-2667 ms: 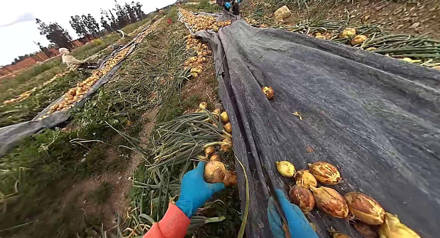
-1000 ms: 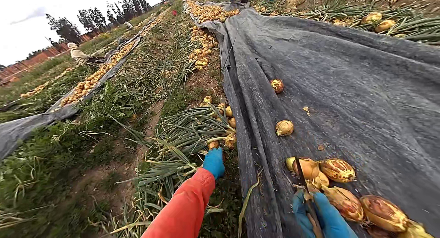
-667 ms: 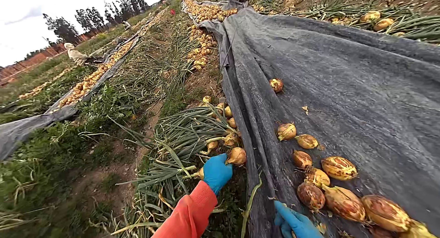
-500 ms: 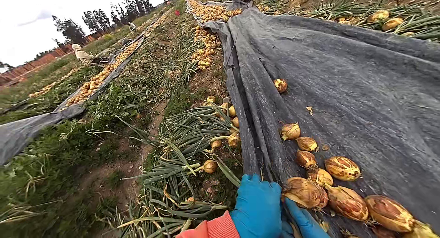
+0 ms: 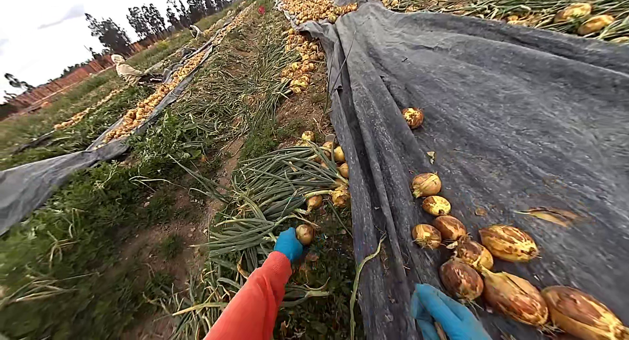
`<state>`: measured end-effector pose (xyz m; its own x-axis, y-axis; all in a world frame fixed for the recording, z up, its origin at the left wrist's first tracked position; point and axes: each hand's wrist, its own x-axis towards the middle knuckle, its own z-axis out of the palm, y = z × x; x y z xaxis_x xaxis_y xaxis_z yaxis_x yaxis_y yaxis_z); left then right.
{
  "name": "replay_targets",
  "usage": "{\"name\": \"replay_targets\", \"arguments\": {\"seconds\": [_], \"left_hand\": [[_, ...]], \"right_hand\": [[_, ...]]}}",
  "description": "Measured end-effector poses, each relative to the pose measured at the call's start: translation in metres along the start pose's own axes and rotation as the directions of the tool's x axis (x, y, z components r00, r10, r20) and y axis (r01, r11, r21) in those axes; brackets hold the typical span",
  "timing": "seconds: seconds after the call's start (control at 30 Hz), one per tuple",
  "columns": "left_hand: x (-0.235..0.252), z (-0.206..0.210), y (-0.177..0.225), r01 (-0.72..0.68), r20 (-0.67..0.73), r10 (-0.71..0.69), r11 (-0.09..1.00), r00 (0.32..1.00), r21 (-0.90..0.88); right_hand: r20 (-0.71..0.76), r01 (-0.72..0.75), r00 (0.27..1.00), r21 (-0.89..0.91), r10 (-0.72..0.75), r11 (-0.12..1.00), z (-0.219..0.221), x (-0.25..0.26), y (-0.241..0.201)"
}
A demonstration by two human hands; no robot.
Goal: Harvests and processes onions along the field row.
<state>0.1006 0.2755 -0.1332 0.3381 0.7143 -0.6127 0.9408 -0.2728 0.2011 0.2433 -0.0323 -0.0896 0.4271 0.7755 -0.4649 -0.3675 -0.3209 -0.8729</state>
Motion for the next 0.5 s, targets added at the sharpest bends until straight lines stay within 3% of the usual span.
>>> {"name": "replay_targets", "arguments": {"seconds": [0.1, 0.17, 0.23, 0.3, 0.37, 0.43, 0.47, 0.5], "left_hand": [[-0.043, 0.008, 0.004, -0.143, -0.083, 0.128, 0.967, 0.988, -0.213], [-0.101, 0.006, 0.036, -0.317, -0.120, 0.306, 0.944, 0.944, -0.087], [-0.153, 0.021, 0.065, -0.537, -0.172, 0.546, 0.838, 0.820, 0.098], [-0.190, 0.036, 0.087, -0.653, -0.091, 0.673, 0.736, 0.734, 0.179], [-0.215, 0.042, 0.099, -0.679, 0.009, 0.691, 0.707, 0.722, 0.200], [-0.214, 0.038, 0.095, -0.670, -0.081, 0.713, 0.686, 0.696, 0.286], [-0.200, 0.024, 0.092, -0.598, -0.107, 0.666, 0.719, 0.738, 0.354], [-0.181, 0.004, 0.087, -0.465, -0.111, 0.548, 0.787, 0.829, 0.406]], "right_hand": [[-0.005, -0.211, 0.977, -0.100, 0.211, 0.972, 0.013, 0.010, 0.023], [0.024, -0.279, 0.958, -0.143, 0.285, 0.950, 0.020, 0.014, 0.028], [0.088, -0.212, 0.972, -0.090, 0.220, 0.973, 0.022, 0.011, 0.025], [0.065, -0.091, 0.994, 0.118, 0.084, 0.989, 0.026, 0.001, 0.018], [-0.030, -0.019, 0.999, 0.315, 0.030, 0.949, 0.031, -0.009, 0.004], [-0.040, 0.018, 0.999, 0.348, -0.004, 0.937, 0.034, -0.015, -0.001], [-0.002, 0.065, 0.998, 0.342, -0.069, 0.937, 0.030, -0.016, 0.003], [0.035, 0.121, 0.989, 0.351, -0.142, 0.928, 0.024, -0.014, 0.012]]}}
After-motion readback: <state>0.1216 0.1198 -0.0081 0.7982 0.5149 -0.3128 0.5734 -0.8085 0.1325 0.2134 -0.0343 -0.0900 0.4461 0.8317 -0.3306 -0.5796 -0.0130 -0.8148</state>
